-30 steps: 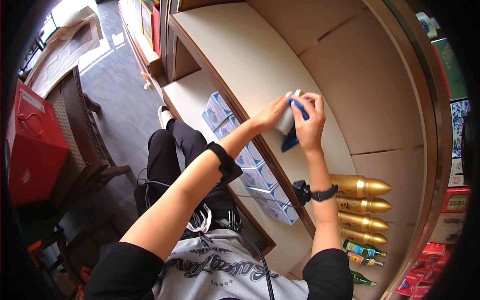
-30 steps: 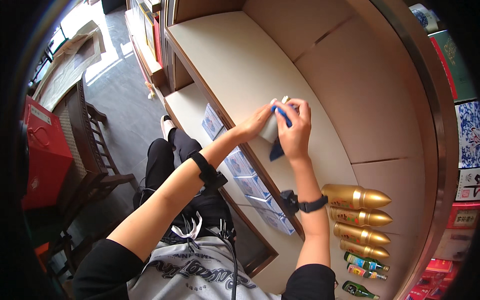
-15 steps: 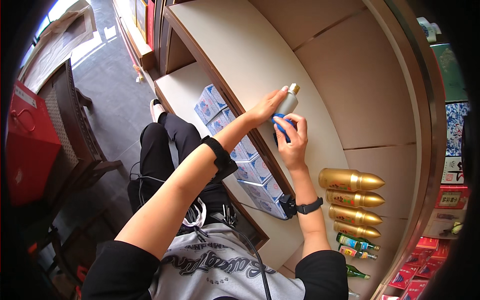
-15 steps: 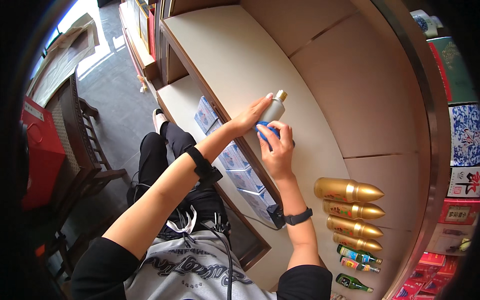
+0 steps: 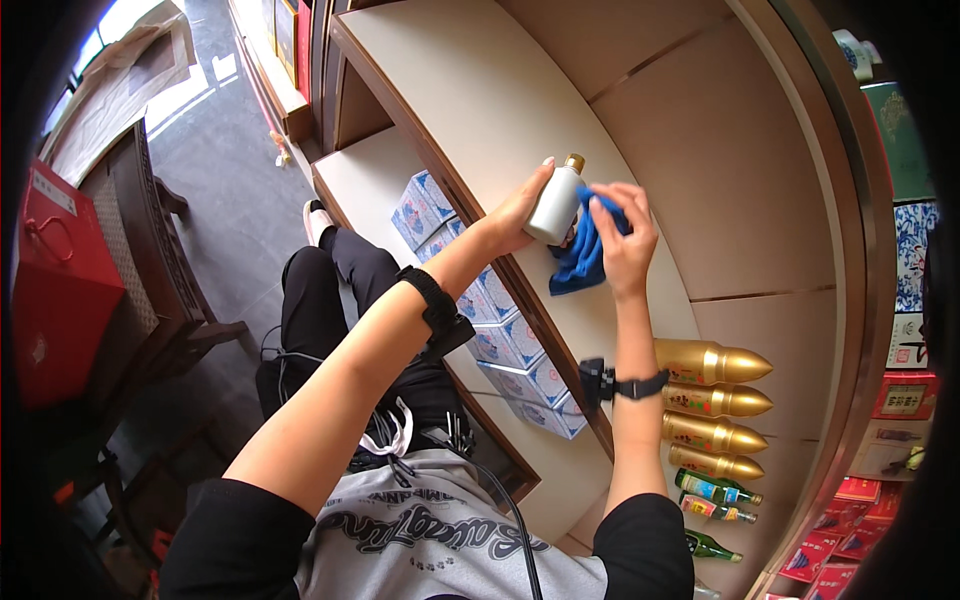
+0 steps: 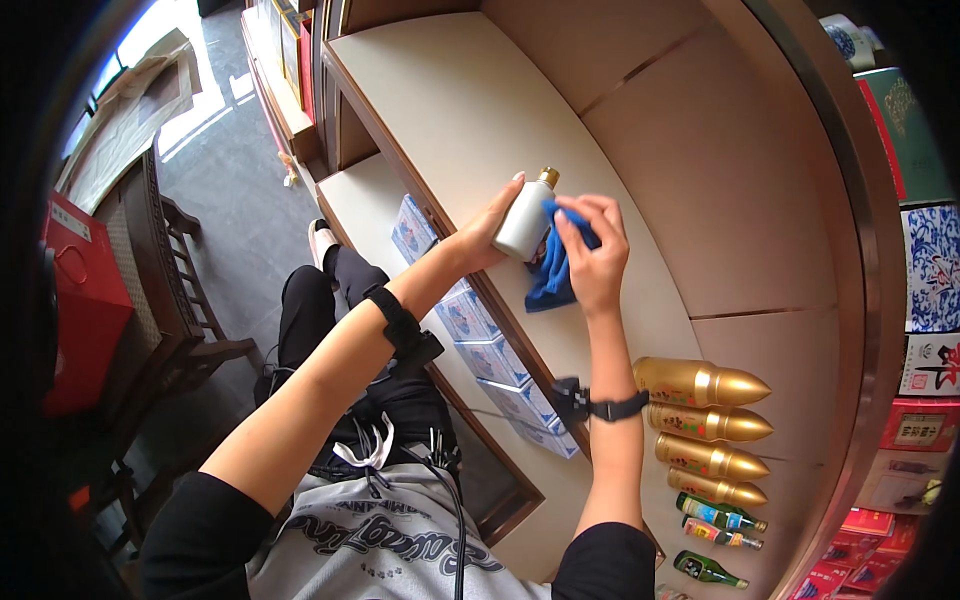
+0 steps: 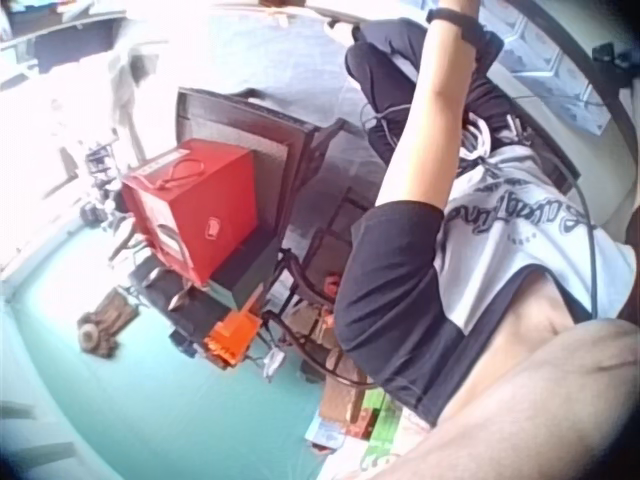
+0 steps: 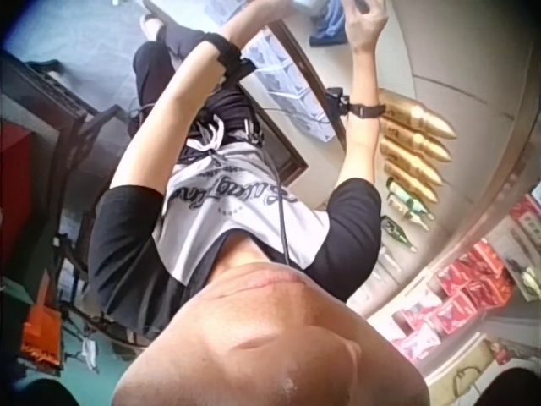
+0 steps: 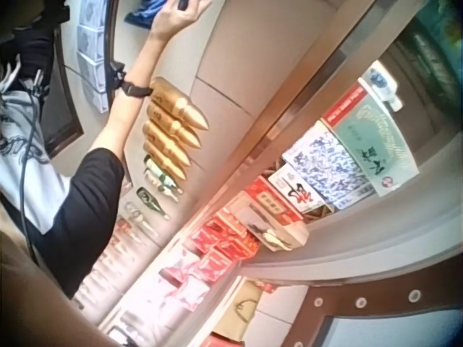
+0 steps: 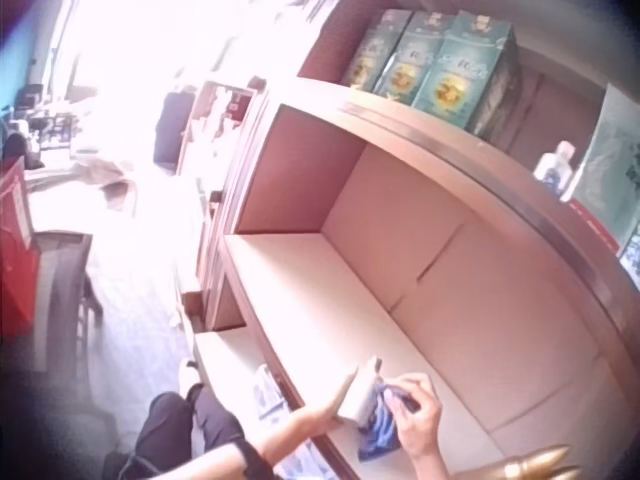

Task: Using a cloth to wipe down store shelves and clean individual bottles.

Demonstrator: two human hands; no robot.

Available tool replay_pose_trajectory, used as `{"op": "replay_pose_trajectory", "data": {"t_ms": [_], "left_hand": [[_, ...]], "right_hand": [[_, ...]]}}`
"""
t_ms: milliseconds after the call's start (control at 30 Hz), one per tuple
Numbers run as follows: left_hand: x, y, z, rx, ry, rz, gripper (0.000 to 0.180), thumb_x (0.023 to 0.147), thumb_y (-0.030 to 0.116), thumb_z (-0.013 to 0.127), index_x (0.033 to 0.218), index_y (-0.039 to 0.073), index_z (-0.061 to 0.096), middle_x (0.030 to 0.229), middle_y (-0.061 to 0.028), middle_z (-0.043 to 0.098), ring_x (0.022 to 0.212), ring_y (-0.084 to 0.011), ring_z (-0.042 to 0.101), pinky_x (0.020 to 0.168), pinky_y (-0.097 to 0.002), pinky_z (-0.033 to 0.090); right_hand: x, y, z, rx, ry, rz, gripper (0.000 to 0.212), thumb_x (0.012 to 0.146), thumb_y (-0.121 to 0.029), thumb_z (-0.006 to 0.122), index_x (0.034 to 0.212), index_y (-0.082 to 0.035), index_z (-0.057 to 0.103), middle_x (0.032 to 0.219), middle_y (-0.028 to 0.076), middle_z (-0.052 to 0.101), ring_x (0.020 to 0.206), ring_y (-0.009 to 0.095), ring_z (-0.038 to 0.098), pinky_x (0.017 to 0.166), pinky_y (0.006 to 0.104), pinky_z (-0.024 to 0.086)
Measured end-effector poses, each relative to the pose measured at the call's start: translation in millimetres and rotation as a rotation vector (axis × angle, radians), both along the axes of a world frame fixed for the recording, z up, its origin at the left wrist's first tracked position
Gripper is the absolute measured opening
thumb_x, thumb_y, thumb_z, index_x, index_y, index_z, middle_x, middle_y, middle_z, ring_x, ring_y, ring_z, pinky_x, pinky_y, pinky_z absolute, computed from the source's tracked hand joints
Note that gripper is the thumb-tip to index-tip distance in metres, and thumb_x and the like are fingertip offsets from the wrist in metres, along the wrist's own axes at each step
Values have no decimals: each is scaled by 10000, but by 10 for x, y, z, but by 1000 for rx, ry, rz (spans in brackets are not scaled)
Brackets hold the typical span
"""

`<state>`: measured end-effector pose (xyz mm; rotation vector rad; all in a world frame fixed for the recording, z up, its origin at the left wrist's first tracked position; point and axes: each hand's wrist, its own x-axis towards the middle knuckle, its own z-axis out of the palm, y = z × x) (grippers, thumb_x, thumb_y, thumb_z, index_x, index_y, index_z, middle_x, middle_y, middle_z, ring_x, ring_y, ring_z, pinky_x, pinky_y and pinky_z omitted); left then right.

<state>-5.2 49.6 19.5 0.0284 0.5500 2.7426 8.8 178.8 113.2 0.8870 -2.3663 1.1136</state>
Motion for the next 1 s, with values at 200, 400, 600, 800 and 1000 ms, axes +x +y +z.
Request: {"op": "replay_pose_trajectory", "data": {"t_ms": [200,400,600,800,1000], "left_hand": [[0,-6,7,-74,65,-25,533,899,574,387,1079,84,493,838,-93,583,753,-223,618,610,-400,519],[-19,-23,-49,-10,8,-56,585,878,588,419,1133,71,519,994,-106,582,917,-217,594,824,-369,488],[2,-13,17,-135,-21,7,600,862,609,433,1070,56,537,869,-103,583,783,-221,603,685,-343,515],[24,-25,42,-67,15,-54,572,878,594,413,1038,58,533,836,-120,582,698,-240,596,629,-362,508],[-9,-17,30,-84,81,-59,573,898,595,355,992,55,517,789,-140,587,594,-265,605,545,-382,508]], "right_hand": [[-211,-155,-145,-20,-53,29,119,807,-65,654,923,-45,672,932,60,524,833,179,540,736,277,444],[195,-138,-231,30,-8,76,124,796,-2,646,912,-39,666,937,58,518,811,176,528,721,271,442],[465,16,-227,51,-176,167,164,752,8,672,901,-59,677,897,51,533,849,179,547,734,278,457],[141,181,-22,-127,-260,58,119,800,-48,648,913,-21,673,916,53,578,875,159,557,795,257,440],[-323,9,-192,-126,-153,27,129,828,-98,642,937,-37,677,942,51,567,848,166,559,771,259,439]]}}
